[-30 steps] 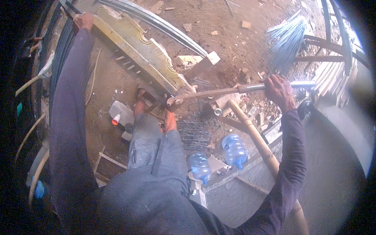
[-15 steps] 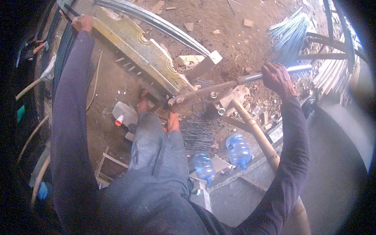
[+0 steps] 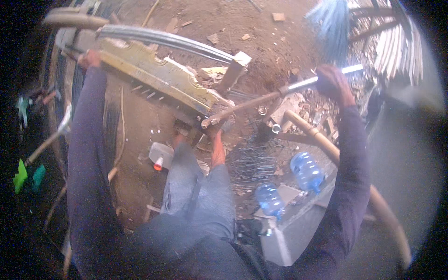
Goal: The person uses a manual rebar bender to bend steel rods into rectangular shapes. They repeatedly position each rod in the bender, apply force with a lever, and remove the bent piece to place it on the ground. The process continues with multiple rods throughout the clip.
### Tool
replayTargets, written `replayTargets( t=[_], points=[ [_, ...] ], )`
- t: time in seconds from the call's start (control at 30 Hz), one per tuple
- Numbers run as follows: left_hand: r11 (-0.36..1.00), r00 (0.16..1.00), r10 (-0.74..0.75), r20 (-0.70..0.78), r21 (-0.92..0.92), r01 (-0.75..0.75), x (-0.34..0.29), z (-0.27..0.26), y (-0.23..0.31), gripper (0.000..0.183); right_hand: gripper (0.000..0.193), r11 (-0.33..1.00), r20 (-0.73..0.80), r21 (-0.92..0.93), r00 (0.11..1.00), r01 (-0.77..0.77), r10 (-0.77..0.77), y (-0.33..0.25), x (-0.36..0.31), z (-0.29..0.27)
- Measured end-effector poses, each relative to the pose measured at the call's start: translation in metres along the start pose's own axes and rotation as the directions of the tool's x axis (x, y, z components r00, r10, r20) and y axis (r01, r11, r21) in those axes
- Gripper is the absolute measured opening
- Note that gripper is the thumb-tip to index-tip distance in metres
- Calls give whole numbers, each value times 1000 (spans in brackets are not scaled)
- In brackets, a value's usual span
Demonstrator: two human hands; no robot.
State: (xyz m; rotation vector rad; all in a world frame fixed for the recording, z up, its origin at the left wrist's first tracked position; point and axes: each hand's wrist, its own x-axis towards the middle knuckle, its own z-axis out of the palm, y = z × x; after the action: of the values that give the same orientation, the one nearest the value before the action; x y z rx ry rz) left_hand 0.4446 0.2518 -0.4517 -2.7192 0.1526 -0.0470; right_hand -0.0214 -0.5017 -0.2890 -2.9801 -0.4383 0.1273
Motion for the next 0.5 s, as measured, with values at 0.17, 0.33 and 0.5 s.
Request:
replayTargets(
  t=[0.17, 0.33, 0.5],
  points=[
    [994, 993, -46, 111, 109, 34, 1, -25, 15, 18, 16, 966, -124, -166, 976, -196, 177, 10, -36, 22],
    [977, 985, -32, 170, 213, -6, 0, -43, 28, 20, 20, 915, -257, -175, 914, -365, 315, -17, -82, 56],
    [962, 978, 20, 208, 263, -76, -4, -57, 39, 22, 19, 704, -218, -189, 728, -684, 649, -113, -177, 83]
  ],
)
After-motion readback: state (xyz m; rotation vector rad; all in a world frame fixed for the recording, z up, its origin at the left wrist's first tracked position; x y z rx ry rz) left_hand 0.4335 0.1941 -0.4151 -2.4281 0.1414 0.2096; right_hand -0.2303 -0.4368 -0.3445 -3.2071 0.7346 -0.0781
